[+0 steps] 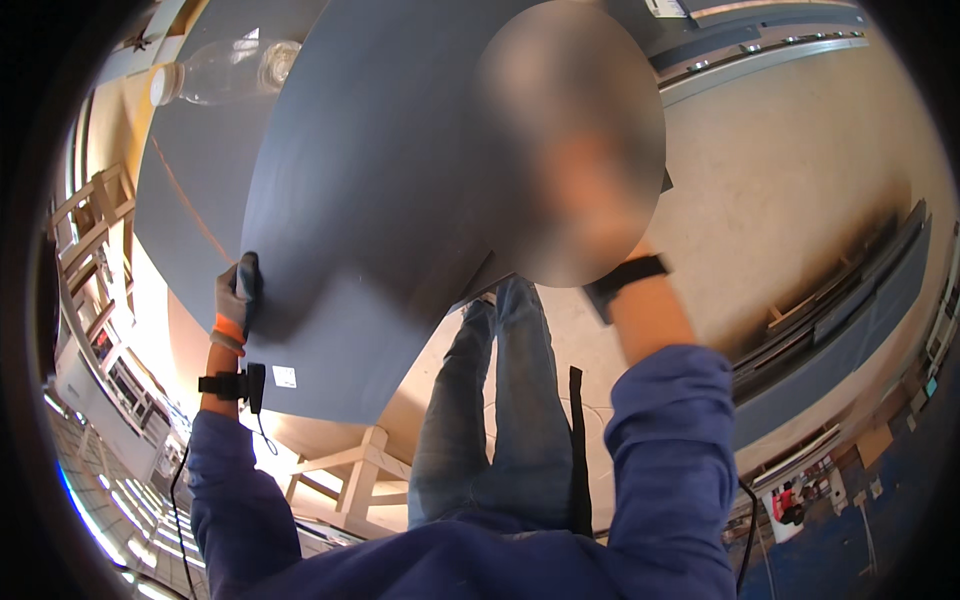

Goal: Cleaning and scraping residue from large gray furniture panels using a cloth, water, and a hand scraper.

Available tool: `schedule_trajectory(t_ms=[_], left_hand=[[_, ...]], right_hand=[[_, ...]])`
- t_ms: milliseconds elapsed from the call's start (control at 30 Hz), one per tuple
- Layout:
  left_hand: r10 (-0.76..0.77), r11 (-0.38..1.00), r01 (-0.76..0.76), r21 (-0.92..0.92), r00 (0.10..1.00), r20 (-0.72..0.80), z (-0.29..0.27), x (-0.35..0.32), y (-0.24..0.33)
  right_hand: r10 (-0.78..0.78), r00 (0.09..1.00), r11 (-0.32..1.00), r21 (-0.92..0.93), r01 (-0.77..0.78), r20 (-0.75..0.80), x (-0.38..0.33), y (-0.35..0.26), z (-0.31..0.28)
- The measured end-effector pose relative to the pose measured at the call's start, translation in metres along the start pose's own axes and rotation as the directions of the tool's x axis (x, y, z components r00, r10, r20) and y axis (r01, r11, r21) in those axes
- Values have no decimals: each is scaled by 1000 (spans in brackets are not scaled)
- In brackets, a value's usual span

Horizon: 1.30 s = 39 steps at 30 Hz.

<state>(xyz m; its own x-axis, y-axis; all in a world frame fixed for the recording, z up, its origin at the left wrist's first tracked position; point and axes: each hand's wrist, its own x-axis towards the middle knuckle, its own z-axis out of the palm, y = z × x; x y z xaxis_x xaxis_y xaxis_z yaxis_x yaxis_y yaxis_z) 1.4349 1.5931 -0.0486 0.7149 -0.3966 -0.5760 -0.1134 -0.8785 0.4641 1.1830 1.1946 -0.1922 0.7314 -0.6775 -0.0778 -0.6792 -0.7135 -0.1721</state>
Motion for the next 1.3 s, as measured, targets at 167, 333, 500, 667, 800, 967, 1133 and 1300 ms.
schedule_trajectory(t_ms=[167, 333, 500, 667, 800, 967, 1133, 1300], left_hand=[[8, 998, -9, -56, 1000, -24, 34, 10, 2], [-23, 999, 25, -43, 999, 44, 45, 47, 5], [-125, 990, 131, -48, 986, 109, 44, 51, -1], [-176, 984, 178, -11, 977, 124, 57, 54, -11], [-187, 982, 190, -12, 975, 123, 59, 53, -14], [-166, 986, 163, 26, 975, 147, 63, 76, -30], [-74, 995, 67, 70, 992, 105, 61, 78, -28], [86, 781, -30, 624, 995, -60, 45, 58, 6]], right_hand=[[101, 974, 986, 149, -71, -204, 40, -22, -40], [-694, 690, 598, 699, 392, 206, -110, -140, -18], [-660, 713, 736, 393, 551, 238, -106, -73, -31], [-144, 984, 983, -129, 131, -103, 12, 31, -31], [-267, 929, 962, 12, 273, 255, -45, -46, -47], [-784, 563, 562, 683, 466, 261, -218, -113, -43], [-739, 585, 627, 658, 418, 334, -207, -76, -51], [-413, 910, 725, 600, 337, -12, -163, -59, -66]])
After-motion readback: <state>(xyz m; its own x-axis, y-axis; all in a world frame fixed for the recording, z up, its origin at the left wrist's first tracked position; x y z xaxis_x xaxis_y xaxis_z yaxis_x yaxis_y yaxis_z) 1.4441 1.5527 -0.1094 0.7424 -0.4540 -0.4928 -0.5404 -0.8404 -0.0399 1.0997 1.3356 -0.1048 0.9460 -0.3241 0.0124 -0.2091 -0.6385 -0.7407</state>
